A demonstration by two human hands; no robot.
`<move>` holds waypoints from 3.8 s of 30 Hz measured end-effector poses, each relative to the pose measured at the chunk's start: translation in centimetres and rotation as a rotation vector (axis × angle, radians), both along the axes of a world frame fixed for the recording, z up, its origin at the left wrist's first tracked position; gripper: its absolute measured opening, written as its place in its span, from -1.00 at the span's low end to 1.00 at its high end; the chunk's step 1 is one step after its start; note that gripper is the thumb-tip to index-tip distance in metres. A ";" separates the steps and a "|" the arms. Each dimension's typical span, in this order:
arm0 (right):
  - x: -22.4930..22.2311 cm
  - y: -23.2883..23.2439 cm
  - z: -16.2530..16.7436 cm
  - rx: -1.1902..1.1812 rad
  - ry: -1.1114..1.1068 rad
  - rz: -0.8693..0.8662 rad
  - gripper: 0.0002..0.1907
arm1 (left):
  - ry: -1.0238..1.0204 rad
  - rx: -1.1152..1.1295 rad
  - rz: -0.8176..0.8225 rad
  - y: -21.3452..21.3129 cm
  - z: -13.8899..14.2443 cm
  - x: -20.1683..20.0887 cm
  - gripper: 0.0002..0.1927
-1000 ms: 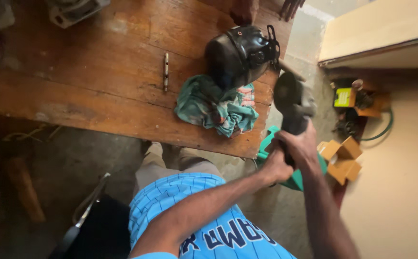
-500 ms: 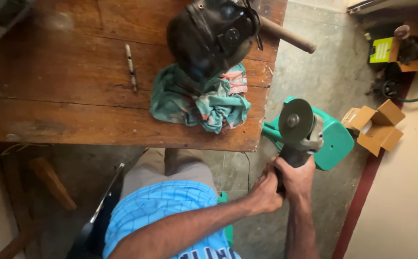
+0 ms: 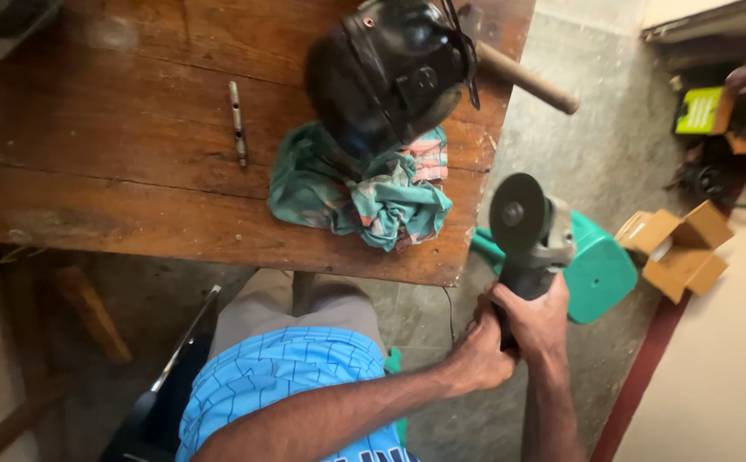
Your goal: The person uses an angle grinder to cut and smooth a metal motor housing, producing sparks. They then use a hammer to tap the housing and later a scraper to clean the interior of the motor assembly. The person handles the motor housing, a rag, and tools throughout the process.
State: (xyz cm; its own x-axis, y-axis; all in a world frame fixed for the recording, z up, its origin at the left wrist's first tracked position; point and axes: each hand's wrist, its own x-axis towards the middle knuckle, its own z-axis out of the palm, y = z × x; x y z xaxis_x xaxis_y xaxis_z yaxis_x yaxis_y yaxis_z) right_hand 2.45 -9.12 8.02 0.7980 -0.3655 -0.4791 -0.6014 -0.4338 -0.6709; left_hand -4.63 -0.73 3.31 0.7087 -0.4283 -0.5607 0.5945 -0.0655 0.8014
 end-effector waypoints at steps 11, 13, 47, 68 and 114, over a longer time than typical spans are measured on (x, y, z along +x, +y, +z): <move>13.2 5.8 7.3 -0.169 0.043 0.574 -0.35 | -0.243 -0.335 0.457 -2.2 1.4 9.6 -0.28; 15.0 6.9 8.1 -0.253 0.050 0.637 -0.32 | -0.090 -0.395 0.432 -1.9 1.7 11.6 -0.18; 19.0 7.9 7.1 -0.443 0.185 0.802 -0.31 | 0.139 -0.600 0.502 0.3 3.8 16.6 -0.31; 18.6 8.3 7.5 -0.436 0.217 0.791 -0.30 | 0.130 -0.685 0.557 -0.1 3.8 16.4 -0.40; 18.3 8.1 6.9 -0.469 0.218 0.742 -0.34 | 0.204 -0.632 0.488 0.9 4.4 16.1 -0.32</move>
State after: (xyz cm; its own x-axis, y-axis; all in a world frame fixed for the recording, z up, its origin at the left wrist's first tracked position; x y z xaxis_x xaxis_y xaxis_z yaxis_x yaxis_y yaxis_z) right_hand 20.77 -1.02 14.96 0.8157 0.0109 -0.5783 -0.1512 -0.9610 -0.2315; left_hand 11.50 0.18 7.71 0.8067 -0.3767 -0.4553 0.5777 0.6647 0.4736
